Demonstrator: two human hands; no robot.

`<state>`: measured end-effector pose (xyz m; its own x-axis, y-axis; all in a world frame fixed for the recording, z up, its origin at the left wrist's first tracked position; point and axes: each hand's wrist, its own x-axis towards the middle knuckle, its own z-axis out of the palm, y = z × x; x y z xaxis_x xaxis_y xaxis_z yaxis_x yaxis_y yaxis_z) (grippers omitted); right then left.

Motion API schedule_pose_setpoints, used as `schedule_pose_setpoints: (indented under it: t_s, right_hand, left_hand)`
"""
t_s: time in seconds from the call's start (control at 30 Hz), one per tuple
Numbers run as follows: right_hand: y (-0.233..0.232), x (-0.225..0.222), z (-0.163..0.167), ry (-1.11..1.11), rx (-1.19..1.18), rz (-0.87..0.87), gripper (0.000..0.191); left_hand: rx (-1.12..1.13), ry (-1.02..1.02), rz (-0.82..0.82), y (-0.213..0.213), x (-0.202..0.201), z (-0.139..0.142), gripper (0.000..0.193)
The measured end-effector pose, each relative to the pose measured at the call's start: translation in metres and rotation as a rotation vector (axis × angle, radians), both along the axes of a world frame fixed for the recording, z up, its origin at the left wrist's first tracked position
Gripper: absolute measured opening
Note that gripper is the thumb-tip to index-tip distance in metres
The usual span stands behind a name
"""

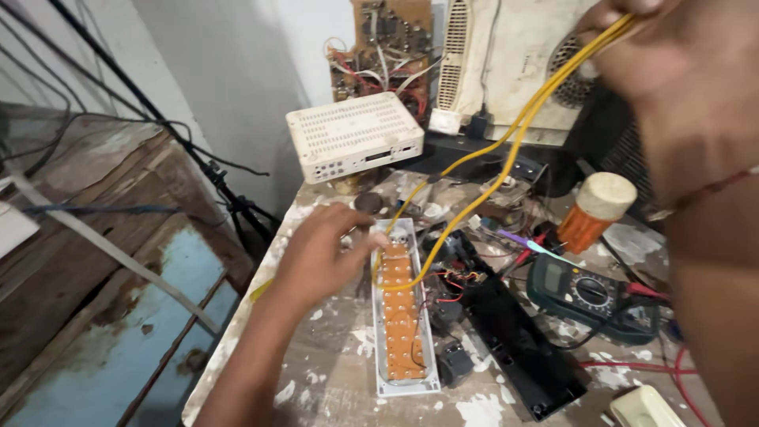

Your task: The person repairs an LED emergency light on a cluttered workbench. They clean a small circuit board with a toothbrush, unscrew and open the light's housing with a screwdriver, reposition wires and the board inside the casing, plug the device's cord into a power strip, and test the circuit using a multimeter with probes.

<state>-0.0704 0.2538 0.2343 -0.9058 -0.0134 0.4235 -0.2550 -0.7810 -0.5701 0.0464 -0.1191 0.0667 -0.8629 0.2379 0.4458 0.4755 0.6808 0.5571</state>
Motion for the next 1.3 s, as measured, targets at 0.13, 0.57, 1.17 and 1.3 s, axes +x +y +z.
schedule_pose_setpoints:
  t_s: [0.13, 0.57, 1.17, 1.3]
  right_hand:
    - [-0.013, 0.016, -0.003, -0.077, 0.034, -0.060, 0.024]
    - [-0.016, 0.061, 0.002, -0.245, 0.233, -0.188, 0.028]
    - [0.008, 0.121, -0.013, -0.178, 0.799, -0.401, 0.021]
    - [0.012, 0.129, -0.019, -0.097, 0.865, -0.427, 0.018]
  left_hand:
    - [0.102, 0.007, -0.296, 0.045, 0.004, 0.019, 0.109]
    - [0.060, -0.029, -0.211, 0.107, -0.001, 0.039, 0.096]
    - [0.245, 0.049, -0.188, 0.136, -0.001, 0.049, 0.041]
    - [0.291, -0.062, -0.166, 0.139, -0.003, 0.055, 0.027]
